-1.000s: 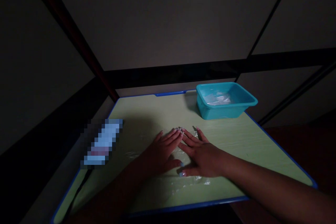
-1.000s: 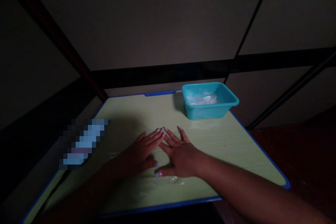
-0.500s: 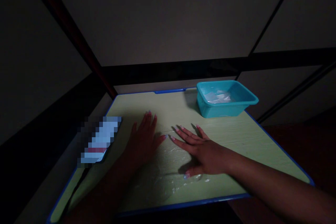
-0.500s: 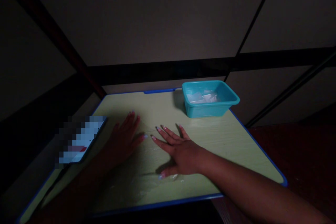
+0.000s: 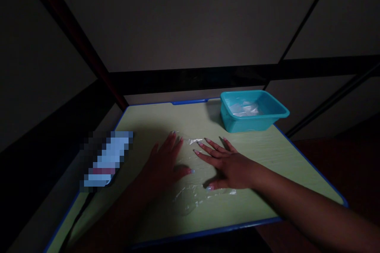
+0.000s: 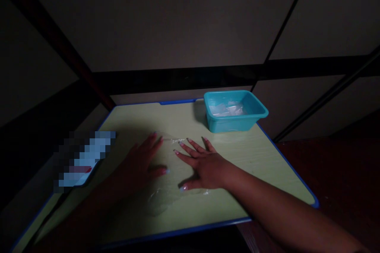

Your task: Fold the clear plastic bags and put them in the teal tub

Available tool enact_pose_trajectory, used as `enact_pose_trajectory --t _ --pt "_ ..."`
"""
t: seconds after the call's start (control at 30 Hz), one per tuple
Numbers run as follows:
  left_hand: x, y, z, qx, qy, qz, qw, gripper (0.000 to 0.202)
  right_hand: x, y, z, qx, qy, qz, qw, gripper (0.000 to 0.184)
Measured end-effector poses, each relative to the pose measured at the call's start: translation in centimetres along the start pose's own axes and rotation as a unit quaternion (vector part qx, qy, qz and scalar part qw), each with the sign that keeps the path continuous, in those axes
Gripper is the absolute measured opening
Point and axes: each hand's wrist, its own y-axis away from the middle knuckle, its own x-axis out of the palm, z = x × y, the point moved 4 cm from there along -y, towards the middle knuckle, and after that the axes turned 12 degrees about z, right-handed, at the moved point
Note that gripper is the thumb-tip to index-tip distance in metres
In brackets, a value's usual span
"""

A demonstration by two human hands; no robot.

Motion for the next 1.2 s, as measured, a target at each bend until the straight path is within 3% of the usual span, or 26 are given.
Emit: enact_pose_trajectory --t 0.2,0.3,0.4,0.53,0.67,0.8,1.03,1.13,1.2 --pt "0.7 0.4 -0.2 0.035 -0.013 0.089 0.995 0.112 -0.2 0.0 -0.3 0.028 0.001 0.009 1.0 0.098" --pt "0.6 0.4 -0.1 0.035 -0.013 0.072 0.997 0.119 0.0 0.0 0.1 0.001 -0.006 0.011 1.0 0.1" --pt "0.2 0.3 -0.3 0.02 -0.017 0.036 0.999 0.101 0.5 0.1 0.6 -0.023 -0.013 0.021 0.999 0.097" --pt "0.1 0.2 -0.4 0.008 -0.032 0.044 0.998 0.076 0.9 0.2 1.0 -0.056 -0.029 0.015 0.998 0.098" --pt "0.4 -0.2 0.0 0.006 -0.04 0.043 0.998 0.076 1.0 0.3 1.4 -0.082 -0.028 -0.003 0.996 0.098" --pt "0.6 -0.8 0.6 -0.008 -0.05 0.004 0.999 0.077 0.9 0.6 2.2 -0.111 -0.022 -0.001 0.994 0.1" --pt "0.2 -1.2 1.2 0.022 0.016 -0.064 0.998 0.071 0.9 0.2 1.1 -0.056 -0.017 0.011 0.998 0.088" --pt "-0.6 -0.8 1.1 0.074 0.066 -0.115 0.988 0.057 0.5 -0.2 -0.2 0.007 0.0 -0.021 1.0 0.077" --pt "-1.1 -0.2 0.8 0.121 0.105 -0.114 0.98 0.043 0.3 -0.3 -0.8 0.033 0.007 -0.029 0.999 0.075"
